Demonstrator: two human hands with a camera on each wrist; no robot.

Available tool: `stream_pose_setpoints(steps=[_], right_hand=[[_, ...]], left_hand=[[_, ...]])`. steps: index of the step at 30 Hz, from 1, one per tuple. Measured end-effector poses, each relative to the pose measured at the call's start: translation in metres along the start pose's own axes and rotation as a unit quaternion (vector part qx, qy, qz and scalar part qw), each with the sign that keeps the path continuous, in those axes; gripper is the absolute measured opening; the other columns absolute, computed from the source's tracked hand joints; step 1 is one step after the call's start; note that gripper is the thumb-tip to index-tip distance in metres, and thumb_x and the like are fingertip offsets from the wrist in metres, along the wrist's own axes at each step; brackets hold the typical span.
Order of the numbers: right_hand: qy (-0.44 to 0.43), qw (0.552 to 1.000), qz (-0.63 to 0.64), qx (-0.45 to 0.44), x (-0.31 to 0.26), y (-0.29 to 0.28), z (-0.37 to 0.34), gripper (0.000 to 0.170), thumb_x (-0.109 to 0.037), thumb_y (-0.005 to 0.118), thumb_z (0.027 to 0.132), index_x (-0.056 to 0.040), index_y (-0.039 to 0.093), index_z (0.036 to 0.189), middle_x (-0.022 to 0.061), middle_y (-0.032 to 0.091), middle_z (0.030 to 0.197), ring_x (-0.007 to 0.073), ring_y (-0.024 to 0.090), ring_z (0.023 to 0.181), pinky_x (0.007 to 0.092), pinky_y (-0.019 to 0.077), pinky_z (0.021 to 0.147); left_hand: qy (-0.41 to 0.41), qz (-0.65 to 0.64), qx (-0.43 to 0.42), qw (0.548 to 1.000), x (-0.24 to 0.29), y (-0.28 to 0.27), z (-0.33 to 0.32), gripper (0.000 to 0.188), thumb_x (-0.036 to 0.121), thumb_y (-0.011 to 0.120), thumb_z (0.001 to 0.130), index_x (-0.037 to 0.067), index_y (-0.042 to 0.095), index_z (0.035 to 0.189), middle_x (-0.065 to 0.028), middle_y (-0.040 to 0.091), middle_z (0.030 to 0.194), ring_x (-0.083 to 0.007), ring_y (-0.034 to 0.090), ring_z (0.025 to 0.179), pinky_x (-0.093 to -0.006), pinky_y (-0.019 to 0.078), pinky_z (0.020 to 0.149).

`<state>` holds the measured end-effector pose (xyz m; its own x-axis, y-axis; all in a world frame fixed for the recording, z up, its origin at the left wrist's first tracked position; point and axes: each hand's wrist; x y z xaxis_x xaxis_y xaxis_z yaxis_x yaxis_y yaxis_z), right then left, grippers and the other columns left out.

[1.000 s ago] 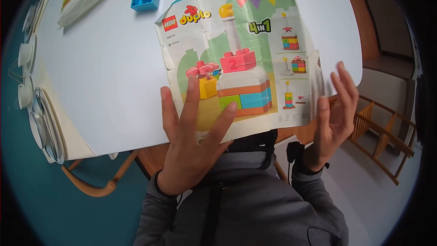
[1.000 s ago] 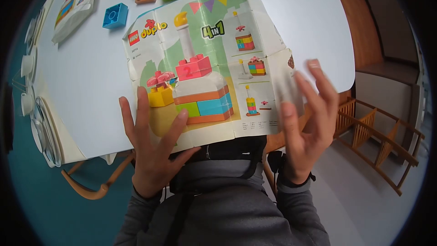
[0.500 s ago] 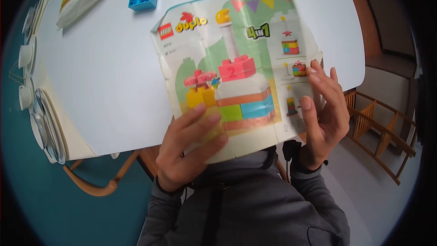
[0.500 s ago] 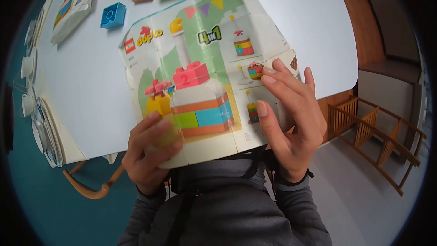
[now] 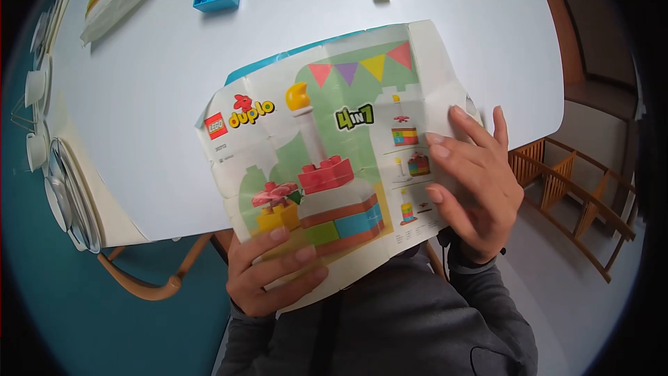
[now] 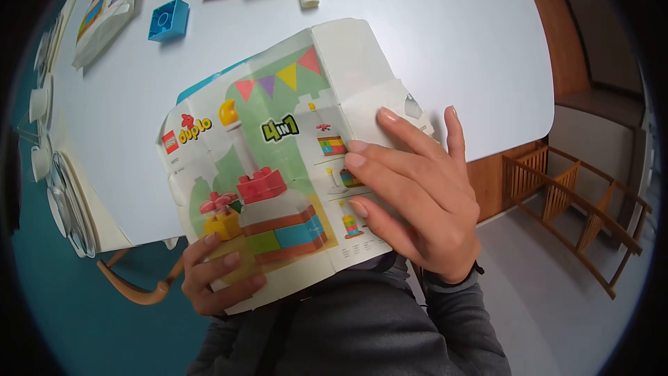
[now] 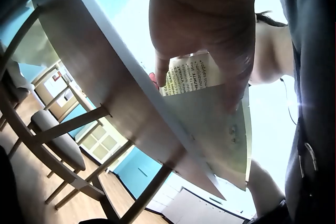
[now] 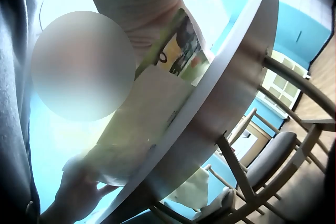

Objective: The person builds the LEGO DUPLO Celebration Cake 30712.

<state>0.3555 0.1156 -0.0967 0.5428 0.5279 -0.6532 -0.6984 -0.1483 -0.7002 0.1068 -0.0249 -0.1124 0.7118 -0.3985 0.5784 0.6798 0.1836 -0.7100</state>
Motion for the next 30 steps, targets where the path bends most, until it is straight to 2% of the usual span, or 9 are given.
stream_pose_setpoints(steps=[4,10,12,17,19,21,23,24,30], right_hand=[[0.023,0.999,-0.022,-0.029,-0.002,0.004,0.002,0.030,-0.012,0.076,0.075,-0.0091,0.072,0.104,0.0053,0.071,0.103,0.0283,0.058,0.118,0.0517,0.0165,0.115],[0.028,0.999,-0.028,-0.028,0.001,0.006,0.002,0.030,-0.009,0.075,0.076,-0.0081,0.071,0.105,0.0069,0.070,0.103,0.0294,0.058,0.118,0.0527,0.0191,0.114],[0.032,0.999,-0.028,-0.016,0.002,0.002,0.005,0.030,-0.008,0.074,0.076,-0.0077,0.071,0.106,0.0084,0.070,0.104,0.0303,0.058,0.118,0.0526,0.0213,0.113],[0.046,0.997,-0.059,0.033,0.009,0.001,0.010,0.034,-0.007,0.073,0.076,-0.0053,0.069,0.110,0.0146,0.065,0.116,0.0339,0.056,0.120,0.0498,0.0321,0.108],[0.092,0.993,0.004,0.075,0.013,0.004,0.008,0.035,-0.007,0.072,0.076,-0.0034,0.068,0.111,0.0184,0.058,0.127,0.0357,0.053,0.124,0.0455,0.0393,0.104],[0.099,0.993,0.005,0.063,0.012,0.000,0.008,0.038,-0.008,0.070,0.078,-0.0016,0.065,0.115,0.0205,0.052,0.133,0.0356,0.050,0.126,0.0426,0.0423,0.102],[0.177,0.953,0.187,0.162,0.008,0.004,0.008,0.044,-0.009,0.066,0.079,0.0000,0.060,0.121,0.0226,0.050,0.135,0.0349,0.049,0.127,0.0430,0.0419,0.103],[0.204,0.940,0.216,0.171,0.006,0.003,0.010,0.052,-0.014,0.066,0.079,0.0016,0.054,0.128,0.0255,0.046,0.137,0.0354,0.050,0.126,0.0436,0.0434,0.102],[0.241,0.894,0.350,0.141,0.012,-0.009,0.012,0.070,-0.021,0.068,0.079,0.0056,0.038,0.137,0.0336,0.040,0.138,0.0375,0.053,0.122,0.0396,0.0490,0.096]], left_hand=[[-0.044,-0.051,0.020,0.998,-0.002,0.000,-0.001,0.032,0.007,0.079,0.066,0.027,0.074,0.092,0.0046,0.058,0.114,-0.0245,0.050,0.121,-0.0491,0.0511,0.092],[-0.053,0.017,0.060,0.997,-0.013,0.003,0.006,0.033,0.008,0.079,0.067,0.029,0.073,0.092,0.0000,0.055,0.117,-0.0276,0.050,0.121,-0.0500,0.0502,0.092],[-0.118,0.018,0.093,0.988,-0.014,0.003,0.007,0.032,0.010,0.079,0.068,0.030,0.073,0.092,-0.0030,0.054,0.120,-0.0302,0.049,0.122,-0.0527,0.0479,0.096],[-0.068,0.061,0.111,0.990,-0.030,-0.003,0.009,0.025,0.013,0.078,0.069,0.027,0.074,0.089,-0.0055,0.051,0.123,-0.0340,0.047,0.124,-0.0564,0.0429,0.102],[-0.043,0.060,0.122,0.990,-0.038,-0.006,0.012,0.023,0.014,0.078,0.069,0.027,0.074,0.088,-0.0054,0.051,0.123,-0.0345,0.046,0.125,-0.0574,0.0414,0.104],[0.035,0.066,0.098,0.992,-0.045,-0.010,0.015,0.020,0.015,0.078,0.070,0.026,0.075,0.086,-0.0044,0.050,0.124,-0.0336,0.043,0.127,-0.0570,0.0416,0.104],[0.046,0.062,0.097,0.992,-0.046,-0.009,0.020,0.021,0.016,0.078,0.069,0.027,0.075,0.086,-0.0035,0.050,0.123,-0.0327,0.042,0.127,-0.0568,0.0417,0.104],[0.057,0.059,0.096,0.992,-0.046,-0.008,0.023,0.022,0.016,0.079,0.068,0.027,0.075,0.087,-0.0027,0.050,0.123,-0.0318,0.042,0.128,-0.0567,0.0418,0.104],[0.000,0.046,0.079,0.996,-0.035,-0.003,0.026,0.027,0.016,0.082,0.067,0.030,0.075,0.089,-0.0002,0.050,0.119,-0.0298,0.043,0.126,-0.0564,0.0411,0.104]])
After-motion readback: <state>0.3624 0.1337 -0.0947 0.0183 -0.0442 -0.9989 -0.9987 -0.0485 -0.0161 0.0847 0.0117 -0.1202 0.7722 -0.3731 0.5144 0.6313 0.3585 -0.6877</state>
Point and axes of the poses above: each hand's wrist, its own z-axis towards the middle knuckle, its own y-axis out of the palm, x = y × z
